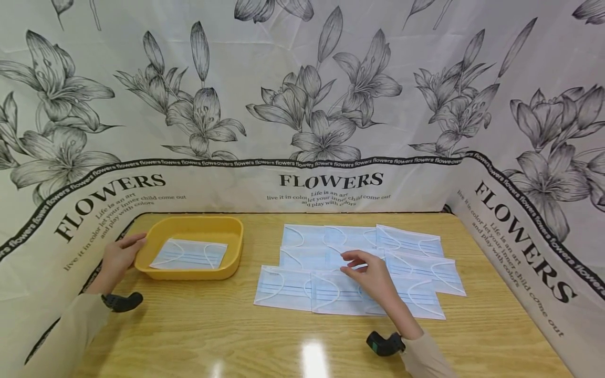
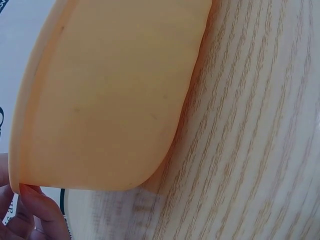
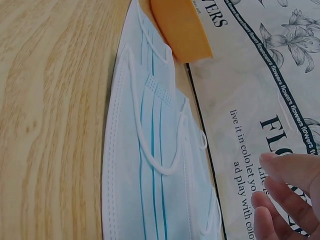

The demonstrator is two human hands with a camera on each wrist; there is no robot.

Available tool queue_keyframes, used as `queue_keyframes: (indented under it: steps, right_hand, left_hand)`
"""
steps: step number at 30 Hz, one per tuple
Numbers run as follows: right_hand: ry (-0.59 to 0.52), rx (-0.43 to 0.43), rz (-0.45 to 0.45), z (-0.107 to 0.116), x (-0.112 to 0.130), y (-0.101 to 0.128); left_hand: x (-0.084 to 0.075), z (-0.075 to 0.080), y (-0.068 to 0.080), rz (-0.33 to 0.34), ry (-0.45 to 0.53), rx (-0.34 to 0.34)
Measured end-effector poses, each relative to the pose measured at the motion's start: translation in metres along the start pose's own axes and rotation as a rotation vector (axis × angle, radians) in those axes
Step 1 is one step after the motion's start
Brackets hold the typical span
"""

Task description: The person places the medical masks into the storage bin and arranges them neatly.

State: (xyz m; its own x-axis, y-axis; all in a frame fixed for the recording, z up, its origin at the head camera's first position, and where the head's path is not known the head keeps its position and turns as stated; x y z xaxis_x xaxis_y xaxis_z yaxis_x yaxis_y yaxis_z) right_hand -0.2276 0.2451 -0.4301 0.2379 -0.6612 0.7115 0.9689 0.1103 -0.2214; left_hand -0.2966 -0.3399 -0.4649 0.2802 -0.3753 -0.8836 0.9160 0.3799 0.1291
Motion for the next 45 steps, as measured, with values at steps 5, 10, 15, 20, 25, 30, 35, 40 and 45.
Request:
queue_keyframes:
  steps: [5, 10, 15, 20, 25, 30, 35, 40, 45]
  right_hand:
    - [0.016, -0.001, -0.01, 0.002, -0.005, 0.003]
    - [0.05, -0.034, -0.014, 0.012, -0.009, 0.006]
    - [0.081, -0.053, -0.032, 0.022, -0.017, 0.007]
    - [0.096, -0.073, -0.045, 0.031, -0.025, 0.01]
    - [0.096, -0.097, -0.022, 0.04, -0.033, 0.013]
    - [0.128, -0.101, -0.025, 0.053, -0.042, 0.014]
    - [0.166, -0.128, -0.027, 0.067, -0.05, 0.015]
    - [0.184, -0.157, -0.017, 0.079, -0.056, 0.016]
    - [0.182, -0.176, -0.006, 0.09, -0.061, 0.022]
  left_hand:
    - [0.002, 0.0, 0.001, 0.036, 0.003, 0.001]
    - [0.0, -0.001, 0.002, 0.003, 0.004, -0.013]
    - [-0.005, -0.001, 0.007, 0.015, 0.015, -0.013]
    - [-0.013, -0.001, 0.012, 0.014, 0.024, 0.017]
    - [-0.015, -0.001, 0.014, 0.021, 0.019, 0.034]
    - [-0.013, -0.001, 0.015, 0.021, 0.013, 0.03]
    - [-0.012, -0.001, 0.014, -0.001, -0.035, 0.016]
    - [-0.013, 0.0, 0.012, -0.02, -0.049, -0.013]
    - [-0.009, -0.001, 0.011, -0.016, -0.055, -0.036]
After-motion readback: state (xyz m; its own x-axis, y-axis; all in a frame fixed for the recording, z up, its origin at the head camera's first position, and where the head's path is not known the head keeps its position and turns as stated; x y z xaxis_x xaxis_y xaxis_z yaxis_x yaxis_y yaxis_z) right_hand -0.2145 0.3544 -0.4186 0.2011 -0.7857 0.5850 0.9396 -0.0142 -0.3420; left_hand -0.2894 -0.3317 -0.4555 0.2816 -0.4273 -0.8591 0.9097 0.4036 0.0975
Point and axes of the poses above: each hand's wrist, its own y-axis away from the middle knuckle, its own z-axis out of the back of the hand, x = y × z, the point moved 5 cm from there along -y, towards the middle knuckle, and after that the axes turned 1 degree about x, right-handed, at the moved point
